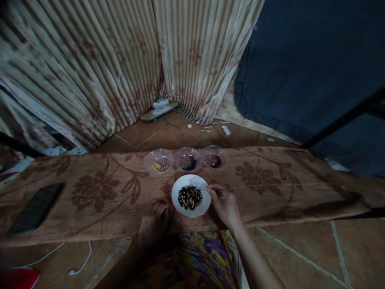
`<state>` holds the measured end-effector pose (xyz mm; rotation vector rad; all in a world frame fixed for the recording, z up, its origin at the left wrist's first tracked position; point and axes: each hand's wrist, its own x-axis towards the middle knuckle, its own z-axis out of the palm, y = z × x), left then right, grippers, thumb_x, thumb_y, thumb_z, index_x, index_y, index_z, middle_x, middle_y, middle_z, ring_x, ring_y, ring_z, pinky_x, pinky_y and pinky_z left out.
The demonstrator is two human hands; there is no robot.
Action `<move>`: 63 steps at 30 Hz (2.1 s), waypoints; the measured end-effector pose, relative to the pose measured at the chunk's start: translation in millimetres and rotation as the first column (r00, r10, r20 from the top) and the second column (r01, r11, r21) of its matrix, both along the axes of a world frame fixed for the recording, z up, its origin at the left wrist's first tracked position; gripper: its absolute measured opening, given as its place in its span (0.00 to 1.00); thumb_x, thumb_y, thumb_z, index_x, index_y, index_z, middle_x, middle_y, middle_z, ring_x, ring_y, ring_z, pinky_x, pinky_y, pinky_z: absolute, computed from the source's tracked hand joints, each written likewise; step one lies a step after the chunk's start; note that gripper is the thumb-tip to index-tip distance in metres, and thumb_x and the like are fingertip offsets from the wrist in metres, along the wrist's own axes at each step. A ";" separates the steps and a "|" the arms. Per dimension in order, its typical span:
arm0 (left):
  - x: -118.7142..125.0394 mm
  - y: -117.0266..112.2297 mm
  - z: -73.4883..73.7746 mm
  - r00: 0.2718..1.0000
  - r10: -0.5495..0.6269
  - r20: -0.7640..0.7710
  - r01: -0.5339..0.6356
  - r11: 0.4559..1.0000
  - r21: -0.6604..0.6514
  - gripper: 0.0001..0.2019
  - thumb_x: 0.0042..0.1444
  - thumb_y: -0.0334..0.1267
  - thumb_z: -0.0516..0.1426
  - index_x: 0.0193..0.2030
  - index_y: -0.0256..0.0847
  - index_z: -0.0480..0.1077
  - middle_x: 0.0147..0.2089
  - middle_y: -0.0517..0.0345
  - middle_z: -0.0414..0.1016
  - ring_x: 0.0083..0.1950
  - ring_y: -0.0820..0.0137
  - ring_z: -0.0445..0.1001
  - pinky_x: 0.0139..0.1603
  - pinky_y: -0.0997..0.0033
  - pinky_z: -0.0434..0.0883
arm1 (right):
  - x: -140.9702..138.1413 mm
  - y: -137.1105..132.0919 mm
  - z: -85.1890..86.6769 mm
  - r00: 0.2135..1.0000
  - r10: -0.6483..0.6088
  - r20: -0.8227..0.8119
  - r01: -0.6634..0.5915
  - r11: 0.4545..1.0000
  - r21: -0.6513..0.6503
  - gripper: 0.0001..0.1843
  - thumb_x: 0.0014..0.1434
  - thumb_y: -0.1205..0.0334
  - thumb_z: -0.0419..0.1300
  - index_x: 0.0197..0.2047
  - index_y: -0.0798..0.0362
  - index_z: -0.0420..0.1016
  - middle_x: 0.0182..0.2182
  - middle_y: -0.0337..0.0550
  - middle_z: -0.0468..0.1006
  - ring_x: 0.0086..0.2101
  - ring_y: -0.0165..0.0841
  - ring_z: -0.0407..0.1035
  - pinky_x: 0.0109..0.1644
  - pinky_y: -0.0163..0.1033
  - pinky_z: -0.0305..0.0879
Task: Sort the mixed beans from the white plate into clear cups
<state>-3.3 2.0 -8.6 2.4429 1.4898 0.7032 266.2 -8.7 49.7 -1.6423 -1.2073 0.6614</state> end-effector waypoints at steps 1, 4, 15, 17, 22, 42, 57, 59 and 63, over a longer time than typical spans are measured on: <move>0.0 0.0 0.3 1.000 -0.001 0.001 0.001 1.000 0.000 0.08 0.64 0.35 0.48 0.40 0.43 0.68 0.37 0.58 0.73 0.39 0.70 0.73 0.38 0.72 0.70 | -0.3 -1.7 -0.6 1.000 0.015 0.015 -0.015 1.000 -0.003 0.18 0.55 0.46 0.62 0.36 0.53 0.80 0.38 0.48 0.82 0.40 0.40 0.75 0.45 0.42 0.70; 0.2 -0.4 1.6 1.000 -0.004 0.011 0.004 1.000 -0.005 0.08 0.64 0.34 0.48 0.40 0.43 0.67 0.37 0.57 0.73 0.39 0.70 0.72 0.39 0.72 0.70 | -3.7 -2.2 -0.2 0.997 0.068 0.042 -0.069 0.998 0.013 0.16 0.56 0.47 0.61 0.36 0.51 0.80 0.38 0.47 0.82 0.41 0.40 0.75 0.45 0.41 0.70; 2.2 -1.7 4.4 1.000 0.002 0.025 -0.002 1.000 -0.007 0.07 0.64 0.34 0.48 0.37 0.42 0.67 0.35 0.57 0.72 0.38 0.69 0.71 0.40 0.70 0.69 | -12.2 6.5 5.7 0.965 0.208 0.161 -0.213 0.977 0.014 0.14 0.60 0.50 0.58 0.34 0.51 0.78 0.35 0.45 0.80 0.38 0.37 0.75 0.42 0.39 0.69; 2.2 -1.4 5.5 1.000 -0.002 0.024 0.002 1.000 0.002 0.08 0.64 0.34 0.48 0.36 0.42 0.67 0.35 0.57 0.72 0.38 0.70 0.71 0.39 0.71 0.69 | -11.0 6.9 5.2 0.961 0.217 0.170 -0.223 0.975 0.013 0.14 0.60 0.50 0.58 0.35 0.51 0.78 0.35 0.45 0.80 0.38 0.38 0.75 0.43 0.39 0.69; 2.2 -1.0 7.2 0.999 -0.011 0.039 0.010 1.000 0.010 0.08 0.64 0.34 0.48 0.35 0.42 0.67 0.35 0.57 0.72 0.38 0.71 0.71 0.39 0.73 0.68 | -9.3 10.0 2.8 0.953 0.222 0.205 -0.232 0.972 0.026 0.14 0.60 0.50 0.58 0.34 0.50 0.78 0.35 0.45 0.81 0.37 0.37 0.75 0.42 0.39 0.69; 1.7 -2.0 5.0 0.999 -0.010 0.037 0.011 1.000 -0.017 0.08 0.63 0.32 0.48 0.37 0.42 0.67 0.36 0.56 0.73 0.38 0.71 0.71 0.39 0.71 0.70 | -13.8 18.8 11.6 0.996 0.085 0.004 -0.085 0.996 0.037 0.17 0.55 0.48 0.62 0.35 0.53 0.81 0.35 0.47 0.83 0.35 0.39 0.76 0.38 0.40 0.71; 3.1 -4.2 4.5 1.000 0.023 -0.005 -0.023 1.000 0.007 0.06 0.60 0.30 0.51 0.38 0.43 0.68 0.36 0.56 0.73 0.39 0.69 0.73 0.39 0.71 0.71 | -93.7 117.5 43.5 0.970 0.242 -0.022 -0.226 0.930 0.290 0.13 0.56 0.53 0.61 0.32 0.53 0.81 0.32 0.45 0.83 0.35 0.38 0.76 0.42 0.41 0.71; 3.2 -4.2 4.1 1.000 0.017 0.009 -0.017 1.000 0.007 0.06 0.60 0.30 0.51 0.39 0.43 0.68 0.37 0.56 0.73 0.40 0.69 0.73 0.40 0.70 0.71 | -79.4 102.3 43.7 0.978 0.209 -0.015 -0.196 0.940 0.278 0.13 0.56 0.52 0.61 0.33 0.53 0.80 0.32 0.45 0.83 0.36 0.38 0.76 0.43 0.42 0.71; 3.3 -2.8 5.8 1.000 -0.002 0.018 0.002 1.000 0.006 0.06 0.61 0.32 0.50 0.36 0.43 0.68 0.35 0.56 0.72 0.39 0.70 0.72 0.41 0.71 0.70 | -40.0 66.0 43.3 0.999 0.037 0.001 -0.036 0.970 0.240 0.14 0.55 0.51 0.63 0.33 0.54 0.80 0.34 0.47 0.83 0.37 0.39 0.76 0.43 0.43 0.72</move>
